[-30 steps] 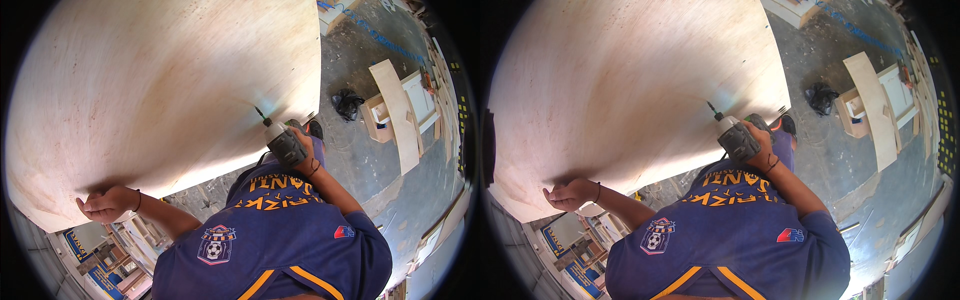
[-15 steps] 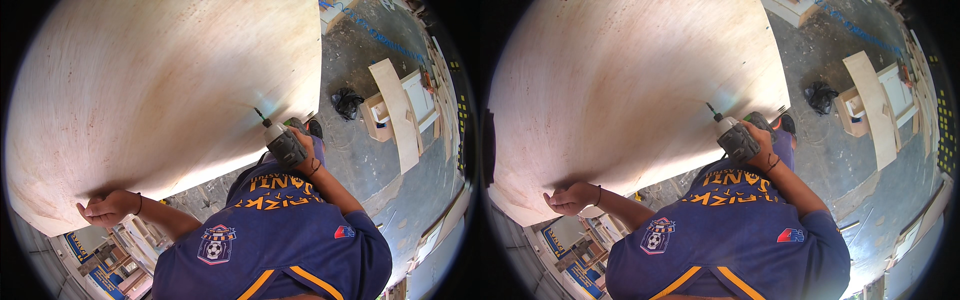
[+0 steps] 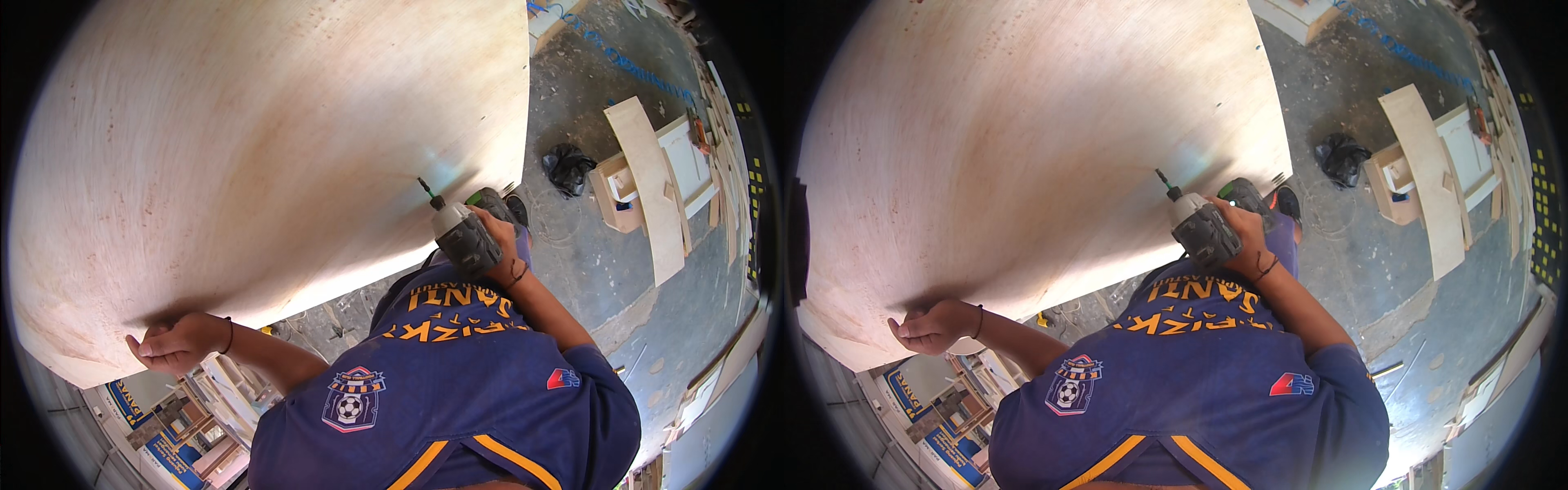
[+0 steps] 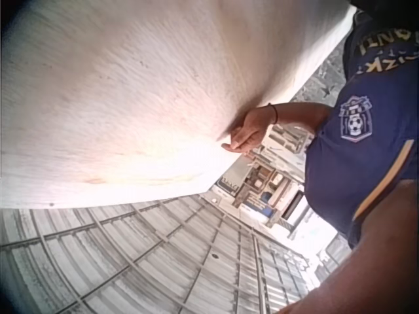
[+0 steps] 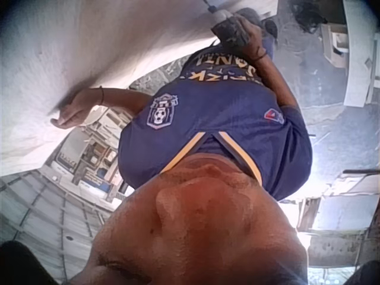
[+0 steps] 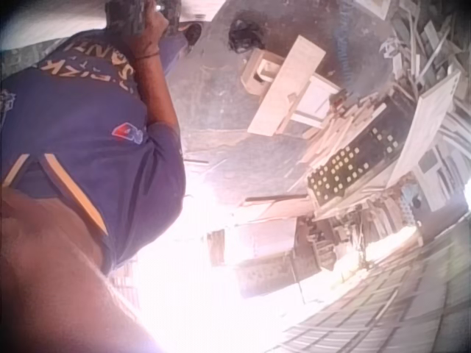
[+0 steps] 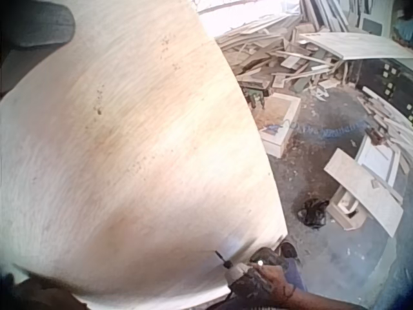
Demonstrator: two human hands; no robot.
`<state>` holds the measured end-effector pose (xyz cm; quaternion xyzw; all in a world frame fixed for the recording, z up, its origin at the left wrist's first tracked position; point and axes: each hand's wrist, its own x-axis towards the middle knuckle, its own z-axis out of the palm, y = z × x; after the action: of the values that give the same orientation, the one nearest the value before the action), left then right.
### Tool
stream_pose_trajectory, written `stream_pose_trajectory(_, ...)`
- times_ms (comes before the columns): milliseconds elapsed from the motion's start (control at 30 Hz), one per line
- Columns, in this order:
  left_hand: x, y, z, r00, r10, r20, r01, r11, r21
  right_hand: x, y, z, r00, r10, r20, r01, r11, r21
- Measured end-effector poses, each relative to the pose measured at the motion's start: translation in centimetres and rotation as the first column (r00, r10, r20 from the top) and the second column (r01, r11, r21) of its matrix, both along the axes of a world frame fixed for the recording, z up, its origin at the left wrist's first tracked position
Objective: The person uses a power drill to drive screws into a wooden panel to attach it to a furniture frame.
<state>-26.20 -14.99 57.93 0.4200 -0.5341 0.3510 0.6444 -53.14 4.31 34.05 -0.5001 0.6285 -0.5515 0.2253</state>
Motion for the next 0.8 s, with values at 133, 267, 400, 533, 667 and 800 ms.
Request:
stream_pose_trajectory(133,-0.2,-0.1,0.0,1.000,-0.011,0.012,0.011,1.000,-0.014,-0.8,0.0,-0.3,0.994,0.024,-0.105,-0.024,1.000,0.006)
stream_pose_trajectory(267,-0.1,0.0,0.1,1.000,0.005,0.011,-0.004,1.000,-0.016,-0.7,-0.1,-0.2,0.998,0.040,-0.049,-0.040,0.999,0.007)
stream_pose_trajectory(400,0.2,0.1,0.3,0.999,0.032,0.033,-0.032,0.999,-0.020,-0.8,0.0,0.3,0.997,0.045,-0.058,-0.044,0.999,0.017)
stream_pose_trajectory(533,-0.1,-0.1,-0.3,1.000,0.006,0.017,-0.005,1.000,-0.021,-1.1,0.3,0.2,0.998,0.057,-0.007,-0.056,0.996,0.068)
stream_pose_trajectory(667,0.3,0.4,0.3,0.999,-0.026,0.026,0.027,0.998,-0.051,0.2,0.4,0.7,0.987,0.048,0.153,-0.055,0.998,0.042)
stream_pose_trajectory(800,0.5,-0.4,-1.1,0.993,-0.091,-0.076,0.092,0.996,0.014,-1.0,0.4,-0.1,0.995,0.093,0.032,-0.096,0.990,0.101)
